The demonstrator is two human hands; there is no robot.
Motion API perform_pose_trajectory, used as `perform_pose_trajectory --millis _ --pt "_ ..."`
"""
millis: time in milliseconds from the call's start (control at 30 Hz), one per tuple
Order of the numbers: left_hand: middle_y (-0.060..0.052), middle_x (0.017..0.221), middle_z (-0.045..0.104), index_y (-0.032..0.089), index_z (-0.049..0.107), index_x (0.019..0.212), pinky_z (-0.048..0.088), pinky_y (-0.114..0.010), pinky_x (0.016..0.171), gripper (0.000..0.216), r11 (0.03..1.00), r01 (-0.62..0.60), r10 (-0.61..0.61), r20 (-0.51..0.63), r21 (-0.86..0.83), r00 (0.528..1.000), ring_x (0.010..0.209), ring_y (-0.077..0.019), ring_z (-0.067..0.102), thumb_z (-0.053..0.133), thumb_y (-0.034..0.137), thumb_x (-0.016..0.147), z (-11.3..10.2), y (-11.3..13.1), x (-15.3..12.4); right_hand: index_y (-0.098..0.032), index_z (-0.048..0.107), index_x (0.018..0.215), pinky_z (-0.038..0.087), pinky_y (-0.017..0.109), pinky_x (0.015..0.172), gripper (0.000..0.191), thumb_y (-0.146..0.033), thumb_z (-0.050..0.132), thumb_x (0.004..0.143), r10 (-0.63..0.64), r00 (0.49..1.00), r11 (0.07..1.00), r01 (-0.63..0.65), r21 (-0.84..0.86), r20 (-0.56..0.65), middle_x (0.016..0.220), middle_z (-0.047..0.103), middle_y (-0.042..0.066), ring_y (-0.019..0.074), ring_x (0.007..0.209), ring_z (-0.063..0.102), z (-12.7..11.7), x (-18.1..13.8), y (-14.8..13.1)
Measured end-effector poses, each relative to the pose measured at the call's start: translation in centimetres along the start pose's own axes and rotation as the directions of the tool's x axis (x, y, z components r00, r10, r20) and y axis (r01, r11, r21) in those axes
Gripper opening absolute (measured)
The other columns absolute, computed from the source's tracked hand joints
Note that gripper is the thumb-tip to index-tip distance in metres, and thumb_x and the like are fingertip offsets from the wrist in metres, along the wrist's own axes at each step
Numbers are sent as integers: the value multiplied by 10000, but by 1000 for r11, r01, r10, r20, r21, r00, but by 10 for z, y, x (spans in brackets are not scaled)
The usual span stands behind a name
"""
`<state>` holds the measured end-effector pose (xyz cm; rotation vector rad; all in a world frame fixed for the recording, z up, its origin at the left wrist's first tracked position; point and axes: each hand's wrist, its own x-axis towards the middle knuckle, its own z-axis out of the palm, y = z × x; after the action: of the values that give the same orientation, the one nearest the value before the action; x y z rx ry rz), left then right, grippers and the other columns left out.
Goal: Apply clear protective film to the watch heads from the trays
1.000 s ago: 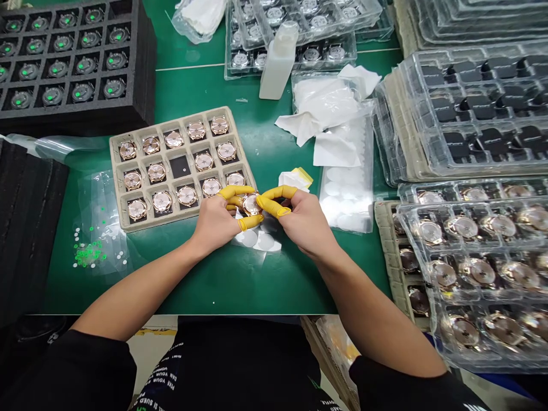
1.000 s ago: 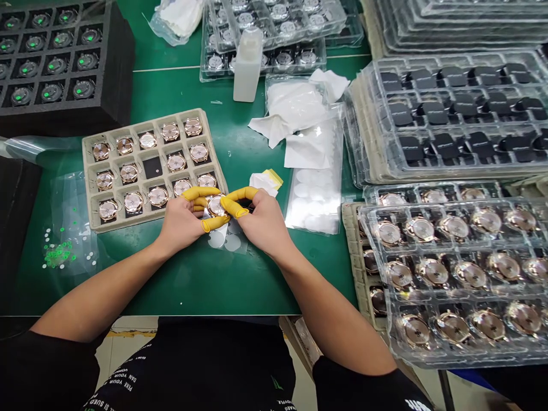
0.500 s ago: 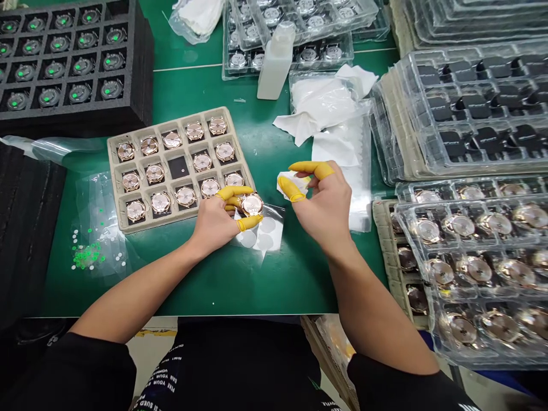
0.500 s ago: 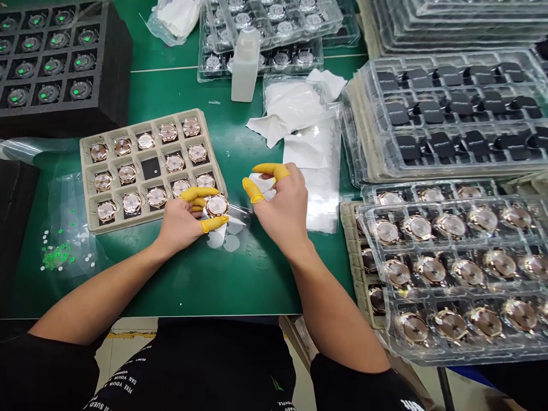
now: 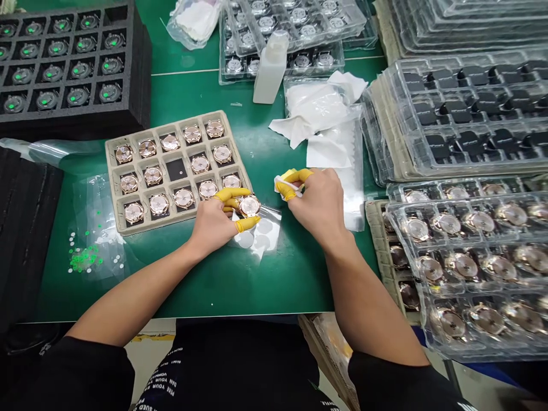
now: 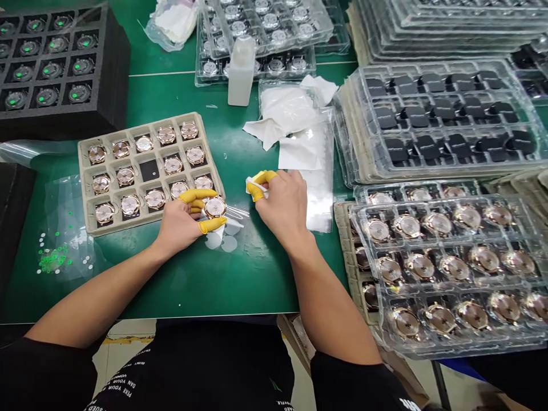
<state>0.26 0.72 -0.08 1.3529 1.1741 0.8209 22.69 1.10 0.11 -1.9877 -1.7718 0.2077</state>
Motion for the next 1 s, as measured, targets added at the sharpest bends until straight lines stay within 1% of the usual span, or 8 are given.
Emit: perform_pose_trajectory --millis 200,400,533,600,667,767,933,1000 --pt "-45 967 809 212 767 1199 665 -327 847 577 1000 -2 2 -3 -9 1000 869 -182 768 943 305 657 -1 -5 1 -221 684 1261 467 482 917 348 -426 613 990 60 977 996 -46 72 -206 1167 696 133 289 997 584 -8 8 11" --pt "-49 993 812 219 766 1201 652 -321 851 577 1000 1 -1 -8 10 1000 923 -193 770 945 311 660 -2 -7 1 -186 694 962 460 474 864 205 -277 771 796 151 988 988 -150 -35 16 983 646 126 304 952 570 -11 4 20" --pt "-48 983 810 215 764 1197 655 -322 850 576 1000 -6 6 -7 1 1000 909 -190 769 944 311 659 -1 -7 1 -219 652 951 441 400 743 192 -216 724 774 196 977 969 -206 139 88 857 637 47 220 766 563 -19 4 11" --pt "-45 974 808 211 764 1191 658 -318 845 573 1000 1 -1 -7 -14 1000 896 -186 770 942 301 653 0 -6 2 -244 645 1101 447 375 696 343 -265 746 774 193 960 892 -258 372 202 802 641 4 199 703 574 -23 3 4" --pt "-44 964 808 205 764 1187 659 -312 836 576 1000 12 -12 -7 -29 1000 877 -182 772 940 292 646 1 -5 1 -264 612 1175 474 357 665 440 -350 775 776 141 938 733 -315 603 318 864 688 2 195 705 624 -25 0 -4" --pt "-45 959 809 196 761 1191 656 -304 821 585 1000 10 -10 -11 -28 1000 870 -181 774 937 282 640 1 -2 1 -253 597 1055 506 346 658 356 -473 759 828 47 912 587 -356 727 409 935 723 28 194 743 667 -23 -8 -17" --pt "-49 962 811 184 763 1181 648 -295 815 559 999 -16 15 -23 -31 1000 882 -185 775 912 235 645 2 1 0 -243 468 780 362 308 606 304 -408 679 924 -123 962 848 -26 530 244 722 561 -12 145 649 495 -19 -19 -28" --pt "-43 942 805 179 764 1169 645 -280 794 566 999 -25 23 -26 -44 999 854 -176 770 922 239 628 3 0 0 -244 411 749 327 311 602 302 -335 643 920 -222 957 887 118 446 189 716 520 -10 142 634 455 -16 -22 -29"
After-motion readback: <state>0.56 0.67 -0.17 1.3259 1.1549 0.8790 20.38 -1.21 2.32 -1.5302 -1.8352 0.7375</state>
